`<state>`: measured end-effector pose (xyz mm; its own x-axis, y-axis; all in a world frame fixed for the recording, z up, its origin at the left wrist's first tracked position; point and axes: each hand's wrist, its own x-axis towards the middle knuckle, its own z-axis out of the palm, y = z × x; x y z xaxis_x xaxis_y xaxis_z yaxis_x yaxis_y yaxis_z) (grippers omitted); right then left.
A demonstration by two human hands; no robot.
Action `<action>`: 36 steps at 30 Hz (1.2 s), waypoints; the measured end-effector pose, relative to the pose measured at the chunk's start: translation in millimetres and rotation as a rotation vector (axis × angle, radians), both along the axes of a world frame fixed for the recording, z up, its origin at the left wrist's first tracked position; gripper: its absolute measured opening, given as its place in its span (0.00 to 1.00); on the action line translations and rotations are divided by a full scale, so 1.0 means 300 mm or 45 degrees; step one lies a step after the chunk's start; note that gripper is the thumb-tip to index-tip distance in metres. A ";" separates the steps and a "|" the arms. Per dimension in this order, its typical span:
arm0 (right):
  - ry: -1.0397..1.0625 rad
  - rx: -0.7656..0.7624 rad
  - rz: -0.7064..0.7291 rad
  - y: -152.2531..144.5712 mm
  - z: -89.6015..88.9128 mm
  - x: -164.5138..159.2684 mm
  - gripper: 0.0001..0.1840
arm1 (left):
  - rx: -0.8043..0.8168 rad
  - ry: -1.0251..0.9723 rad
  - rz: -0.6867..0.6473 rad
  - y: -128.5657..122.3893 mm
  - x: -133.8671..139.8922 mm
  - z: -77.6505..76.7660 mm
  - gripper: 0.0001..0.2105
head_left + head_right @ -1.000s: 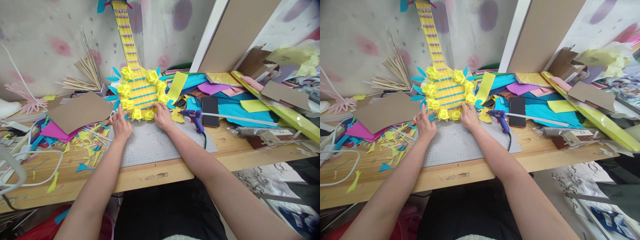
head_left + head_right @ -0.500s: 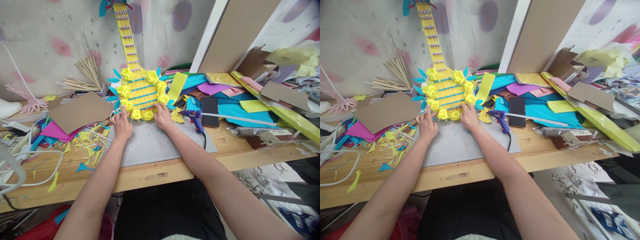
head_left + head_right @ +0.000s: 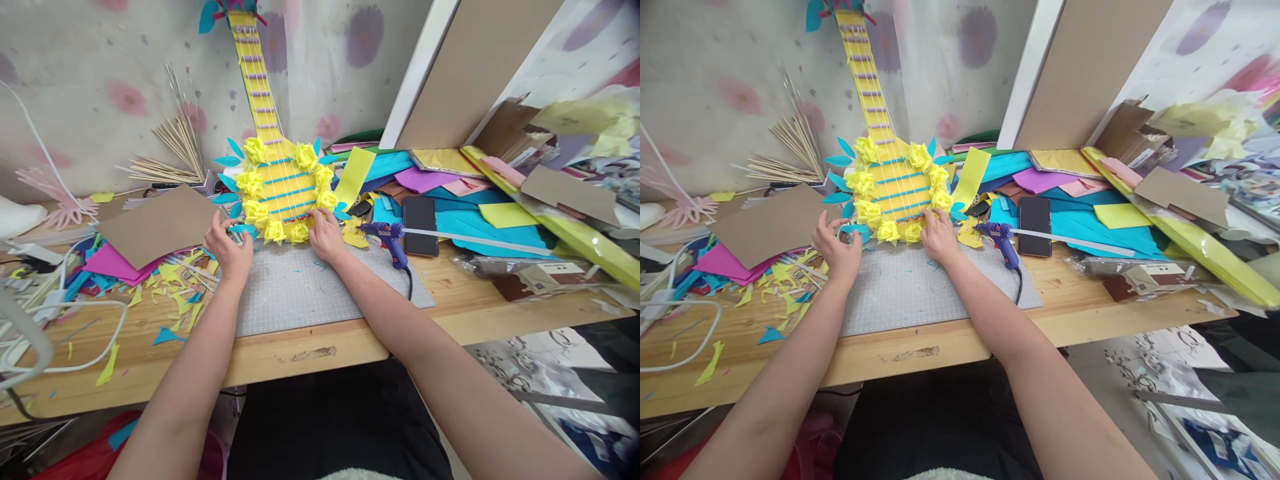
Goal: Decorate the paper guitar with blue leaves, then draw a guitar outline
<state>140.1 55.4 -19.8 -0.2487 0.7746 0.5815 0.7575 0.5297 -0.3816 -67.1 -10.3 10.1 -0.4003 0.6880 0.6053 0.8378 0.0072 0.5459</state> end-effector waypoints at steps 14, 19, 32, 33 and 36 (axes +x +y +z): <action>0.001 -0.048 0.027 0.004 0.002 0.002 0.26 | -0.330 0.062 0.053 0.096 0.007 0.060 0.47; -0.013 -0.047 0.016 -0.001 0.006 0.002 0.25 | -0.420 0.055 0.080 0.118 0.012 0.061 0.47; 0.000 -0.020 -0.013 0.003 0.003 -0.010 0.23 | -0.392 0.026 0.193 0.132 0.031 0.053 0.45; 0.002 -0.018 -0.015 0.002 0.003 -0.011 0.23 | -0.397 0.024 0.196 0.134 0.030 0.054 0.45; 0.008 -0.017 -0.017 -0.001 0.006 -0.012 0.23 | -0.418 0.007 0.203 0.139 0.027 0.059 0.44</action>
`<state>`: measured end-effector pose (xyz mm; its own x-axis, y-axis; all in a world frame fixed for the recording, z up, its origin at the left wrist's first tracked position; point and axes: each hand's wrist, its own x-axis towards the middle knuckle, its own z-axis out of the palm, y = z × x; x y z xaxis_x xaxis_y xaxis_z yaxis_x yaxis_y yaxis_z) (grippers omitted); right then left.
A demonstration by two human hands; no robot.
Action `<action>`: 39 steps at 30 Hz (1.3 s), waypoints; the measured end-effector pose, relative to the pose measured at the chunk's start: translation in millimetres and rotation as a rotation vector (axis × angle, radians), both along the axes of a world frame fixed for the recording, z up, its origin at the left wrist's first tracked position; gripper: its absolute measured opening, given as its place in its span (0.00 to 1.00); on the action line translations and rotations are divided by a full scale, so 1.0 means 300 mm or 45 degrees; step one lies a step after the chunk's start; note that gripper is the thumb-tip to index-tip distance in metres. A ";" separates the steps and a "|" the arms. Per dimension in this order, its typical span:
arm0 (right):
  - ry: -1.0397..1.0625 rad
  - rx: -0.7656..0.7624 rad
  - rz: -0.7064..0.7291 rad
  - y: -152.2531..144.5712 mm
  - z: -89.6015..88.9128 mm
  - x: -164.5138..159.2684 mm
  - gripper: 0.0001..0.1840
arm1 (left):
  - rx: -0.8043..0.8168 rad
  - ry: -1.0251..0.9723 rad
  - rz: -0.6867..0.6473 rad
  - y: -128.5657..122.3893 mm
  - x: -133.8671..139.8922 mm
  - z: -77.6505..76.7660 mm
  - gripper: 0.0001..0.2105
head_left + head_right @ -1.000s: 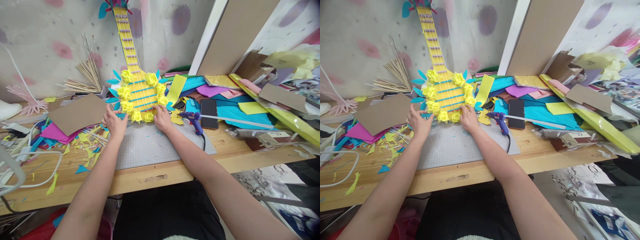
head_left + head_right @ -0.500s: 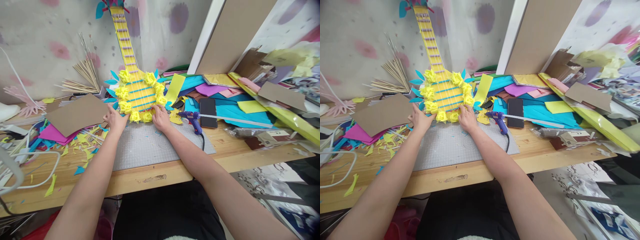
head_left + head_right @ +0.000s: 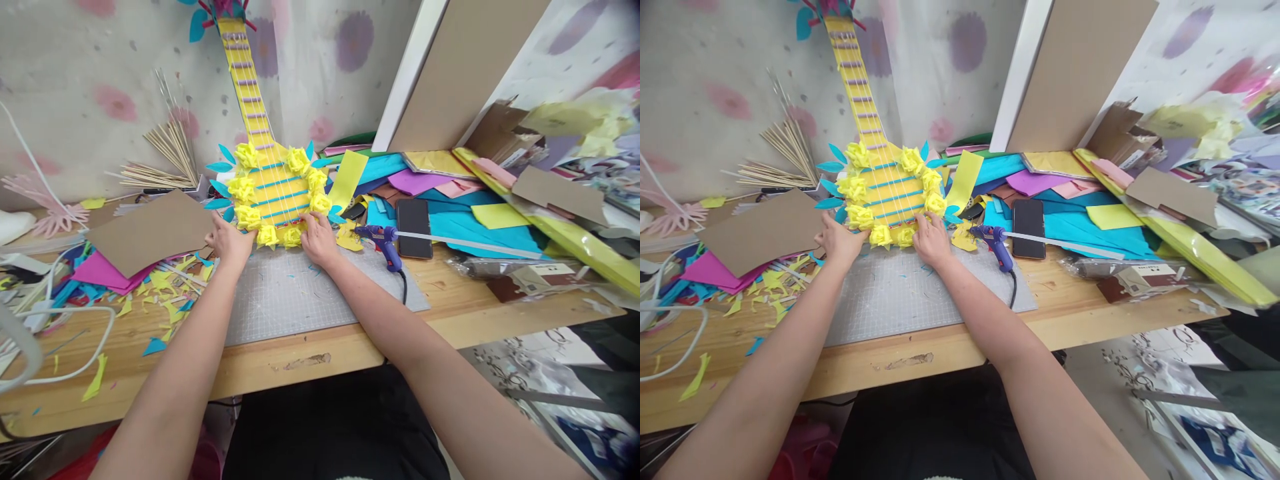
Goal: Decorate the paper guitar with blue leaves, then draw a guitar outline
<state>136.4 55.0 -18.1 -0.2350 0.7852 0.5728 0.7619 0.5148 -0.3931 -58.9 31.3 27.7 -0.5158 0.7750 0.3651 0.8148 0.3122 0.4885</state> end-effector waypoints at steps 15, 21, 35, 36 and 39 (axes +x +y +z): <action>-0.039 -0.023 -0.002 0.001 0.001 0.006 0.24 | -0.047 0.019 -0.019 -0.014 0.022 0.038 0.45; -0.068 -0.062 -0.005 -0.005 0.010 0.002 0.24 | -0.111 0.090 0.046 -0.015 0.043 0.045 0.45; 0.011 -0.026 0.012 -0.003 0.003 -0.001 0.24 | -0.060 0.032 0.001 -0.021 0.024 0.037 0.41; 0.013 -0.020 0.007 -0.004 0.003 -0.001 0.24 | -0.047 0.024 -0.014 -0.025 0.020 0.034 0.40; 0.007 0.002 -0.002 -0.007 0.003 -0.002 0.25 | -0.016 0.005 -0.048 -0.040 0.012 0.029 0.35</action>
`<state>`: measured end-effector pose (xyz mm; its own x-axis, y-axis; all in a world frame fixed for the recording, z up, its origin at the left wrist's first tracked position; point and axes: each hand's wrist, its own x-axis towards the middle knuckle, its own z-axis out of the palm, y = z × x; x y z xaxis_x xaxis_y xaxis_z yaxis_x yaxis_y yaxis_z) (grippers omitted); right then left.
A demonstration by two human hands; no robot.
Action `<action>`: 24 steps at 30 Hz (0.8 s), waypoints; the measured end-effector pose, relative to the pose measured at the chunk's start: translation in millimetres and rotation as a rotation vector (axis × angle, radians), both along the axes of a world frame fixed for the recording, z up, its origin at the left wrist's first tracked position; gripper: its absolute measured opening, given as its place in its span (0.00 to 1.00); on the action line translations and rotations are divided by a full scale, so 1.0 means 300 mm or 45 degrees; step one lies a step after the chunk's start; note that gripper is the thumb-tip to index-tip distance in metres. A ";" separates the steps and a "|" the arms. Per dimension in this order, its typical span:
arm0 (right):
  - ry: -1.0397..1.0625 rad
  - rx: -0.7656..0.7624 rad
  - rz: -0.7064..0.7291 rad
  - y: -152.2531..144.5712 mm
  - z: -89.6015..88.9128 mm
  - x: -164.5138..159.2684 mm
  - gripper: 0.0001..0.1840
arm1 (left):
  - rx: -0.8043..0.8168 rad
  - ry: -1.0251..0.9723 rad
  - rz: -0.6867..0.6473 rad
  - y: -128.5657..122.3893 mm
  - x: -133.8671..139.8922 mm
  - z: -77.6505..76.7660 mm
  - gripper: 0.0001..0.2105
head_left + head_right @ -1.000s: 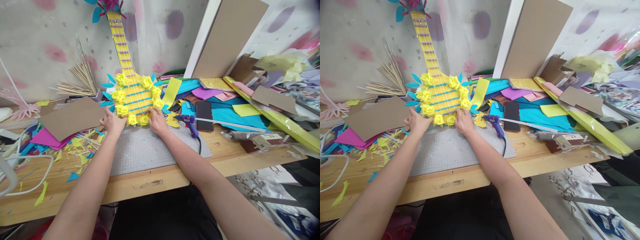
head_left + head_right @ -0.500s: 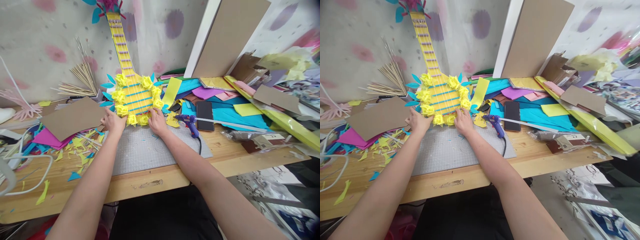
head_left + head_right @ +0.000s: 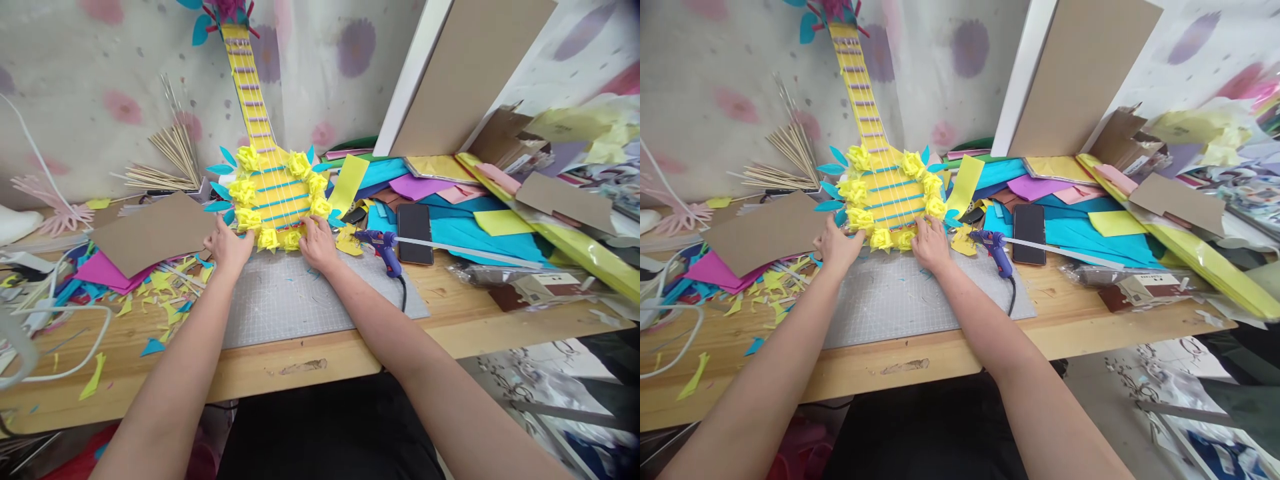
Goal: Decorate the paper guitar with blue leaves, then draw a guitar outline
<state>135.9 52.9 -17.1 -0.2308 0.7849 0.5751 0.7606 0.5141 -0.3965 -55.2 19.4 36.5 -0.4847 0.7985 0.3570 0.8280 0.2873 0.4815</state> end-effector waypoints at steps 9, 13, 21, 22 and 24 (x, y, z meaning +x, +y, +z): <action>-0.042 -0.011 -0.015 -0.002 0.005 -0.002 0.24 | -0.003 -0.066 -0.047 -0.004 0.000 0.007 0.42; -0.049 -0.019 -0.011 -0.004 0.006 -0.002 0.24 | 0.001 -0.098 -0.019 0.002 -0.005 0.001 0.42; -0.036 0.014 -0.003 -0.006 0.003 0.001 0.24 | -0.103 -0.233 -0.147 -0.040 -0.052 0.026 0.41; -0.040 0.018 -0.002 -0.007 0.003 0.001 0.24 | -0.088 -0.257 -0.132 -0.048 -0.063 0.027 0.41; -0.048 0.021 0.003 -0.009 0.005 0.001 0.24 | -0.026 -0.294 -0.069 -0.061 -0.090 0.023 0.40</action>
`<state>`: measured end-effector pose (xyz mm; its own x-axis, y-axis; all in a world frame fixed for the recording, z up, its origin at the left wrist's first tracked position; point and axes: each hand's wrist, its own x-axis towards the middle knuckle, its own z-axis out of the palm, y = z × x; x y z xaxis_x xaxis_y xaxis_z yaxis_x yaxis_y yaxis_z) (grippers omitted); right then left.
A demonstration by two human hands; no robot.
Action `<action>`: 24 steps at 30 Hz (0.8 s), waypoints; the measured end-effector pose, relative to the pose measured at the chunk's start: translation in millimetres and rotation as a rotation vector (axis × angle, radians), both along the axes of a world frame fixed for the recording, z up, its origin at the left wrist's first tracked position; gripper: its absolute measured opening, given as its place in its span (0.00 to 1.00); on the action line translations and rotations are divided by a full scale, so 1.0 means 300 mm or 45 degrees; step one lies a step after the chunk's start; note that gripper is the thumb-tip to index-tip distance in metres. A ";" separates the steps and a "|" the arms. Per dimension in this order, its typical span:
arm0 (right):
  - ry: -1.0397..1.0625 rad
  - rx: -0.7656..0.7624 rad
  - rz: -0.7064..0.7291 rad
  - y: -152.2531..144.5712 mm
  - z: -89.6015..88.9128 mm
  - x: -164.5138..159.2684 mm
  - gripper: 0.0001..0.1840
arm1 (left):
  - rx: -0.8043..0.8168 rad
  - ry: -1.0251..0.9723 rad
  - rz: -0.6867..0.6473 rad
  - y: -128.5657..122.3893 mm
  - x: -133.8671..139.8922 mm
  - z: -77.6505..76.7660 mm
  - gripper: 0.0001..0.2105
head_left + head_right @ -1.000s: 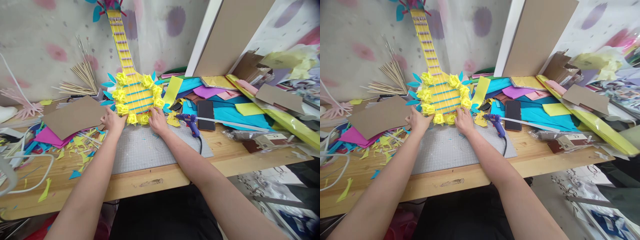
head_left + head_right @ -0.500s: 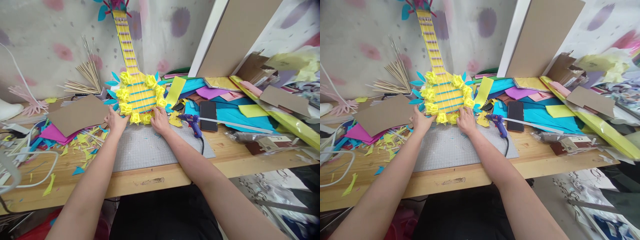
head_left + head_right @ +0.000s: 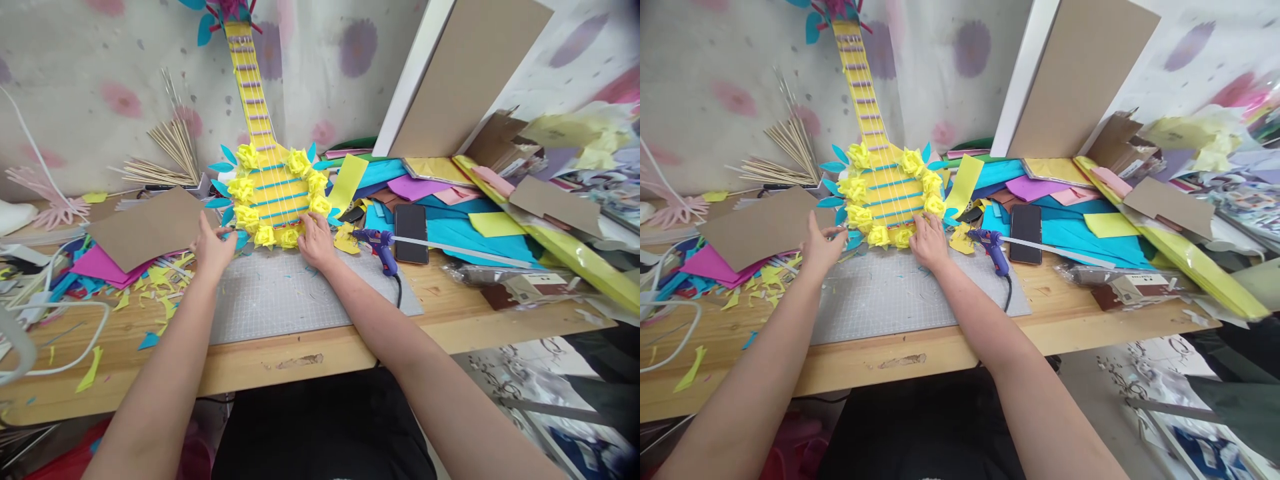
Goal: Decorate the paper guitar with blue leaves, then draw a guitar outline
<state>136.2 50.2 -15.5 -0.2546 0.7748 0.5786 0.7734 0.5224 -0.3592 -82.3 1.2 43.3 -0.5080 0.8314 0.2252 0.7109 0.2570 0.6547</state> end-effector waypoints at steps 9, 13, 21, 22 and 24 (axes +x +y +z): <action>-0.003 0.019 0.032 -0.010 0.009 0.006 0.25 | 0.283 -0.218 0.091 0.007 -0.107 -0.079 0.30; -0.038 0.039 0.024 -0.018 0.011 0.008 0.24 | 0.546 -0.506 0.251 0.010 -0.083 -0.098 0.23; 0.205 0.159 -0.083 -0.005 0.065 0.041 0.19 | 0.739 -0.765 0.319 0.003 -0.087 -0.119 0.17; 0.275 0.155 -0.133 0.007 0.073 0.052 0.18 | 0.724 -0.752 0.289 0.001 -0.088 -0.122 0.17; 0.416 0.106 -0.265 0.037 0.085 0.075 0.17 | 0.668 -0.747 0.215 -0.003 -0.085 -0.124 0.18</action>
<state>158.9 61.3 9.9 0.1110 0.7376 0.6661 0.7176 0.4042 -0.5671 -107.8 0.4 6.2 -0.7744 0.5924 0.2223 0.1922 -0.1144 0.9747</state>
